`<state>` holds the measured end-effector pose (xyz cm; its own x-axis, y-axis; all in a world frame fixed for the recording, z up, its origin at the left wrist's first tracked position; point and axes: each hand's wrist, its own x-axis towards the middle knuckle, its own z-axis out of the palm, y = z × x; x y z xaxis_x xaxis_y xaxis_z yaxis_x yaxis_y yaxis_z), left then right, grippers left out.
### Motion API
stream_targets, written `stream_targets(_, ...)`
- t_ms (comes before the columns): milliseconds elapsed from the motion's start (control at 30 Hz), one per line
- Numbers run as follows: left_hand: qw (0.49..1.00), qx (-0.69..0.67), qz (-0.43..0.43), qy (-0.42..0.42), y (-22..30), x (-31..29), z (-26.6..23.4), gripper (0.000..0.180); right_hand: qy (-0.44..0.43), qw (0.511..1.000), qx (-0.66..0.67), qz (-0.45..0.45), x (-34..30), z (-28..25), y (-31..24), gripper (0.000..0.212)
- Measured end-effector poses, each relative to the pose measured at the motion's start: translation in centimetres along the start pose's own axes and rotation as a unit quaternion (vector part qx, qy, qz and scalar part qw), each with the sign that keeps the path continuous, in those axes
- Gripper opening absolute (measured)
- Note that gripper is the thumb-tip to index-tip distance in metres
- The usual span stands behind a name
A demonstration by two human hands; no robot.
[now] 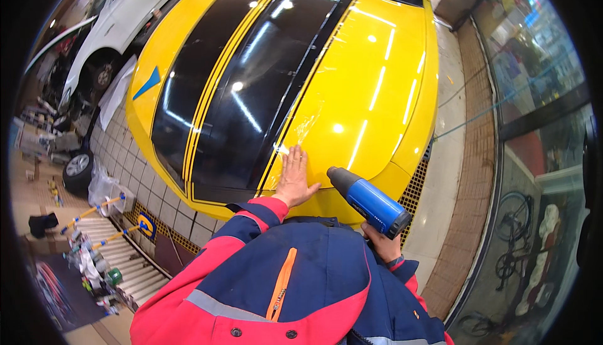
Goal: The person uses a heat gun and a blue squeegee to apply and smooth a black vinyl stripe along the hood of a yellow car. They heat the edges and press the stripe down, working along the length of the hood to conform the material to the surface.
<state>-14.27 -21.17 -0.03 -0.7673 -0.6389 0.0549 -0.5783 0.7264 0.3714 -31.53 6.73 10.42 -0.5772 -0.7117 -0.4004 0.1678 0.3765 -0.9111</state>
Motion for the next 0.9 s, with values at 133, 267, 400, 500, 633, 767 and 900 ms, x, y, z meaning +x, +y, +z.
stream_targets(133, 0.992, -0.120, 0.030, -0.020, -1.0, -3.9, -1.2, 0.086, -0.027, 1.000, 0.001, 0.006, 0.5, 0.1, -0.7, 0.024)
stream_targets(267, 0.993, -0.067, -0.036, 0.091, -3.3, -5.5, -1.6, 0.087, -0.045, 0.999, -0.002, 0.007, 1.5, 0.9, -2.1, 0.019)
stream_targets(400, 0.997, -0.005, -0.069, 0.044, -3.5, -6.8, -1.0, 0.095, -0.102, 0.992, -0.062, -0.038, 3.7, 3.2, -4.2, 0.018)
stream_targets(500, 0.997, -0.040, -0.057, 0.020, -2.4, -9.4, -0.6, 0.093, -0.120, 0.991, -0.038, -0.055, 5.3, 6.4, -5.5, 0.018)
stream_targets(633, 0.997, -0.059, -0.046, 0.018, -2.7, -11.4, -0.5, 0.091, -0.149, 0.982, -0.119, -0.005, 6.4, 10.1, -7.0, 0.018)
stream_targets(767, 0.994, -0.053, -0.054, 0.081, -4.5, -10.4, -1.0, 0.089, -0.136, 0.981, -0.127, -0.057, 5.4, 12.4, -7.0, 0.019)
stream_targets(900, 0.995, 0.009, -0.059, 0.085, -6.2, -7.0, -2.6, 0.088, -0.084, 0.993, -0.081, -0.025, 4.0, 13.2, -6.8, 0.016)
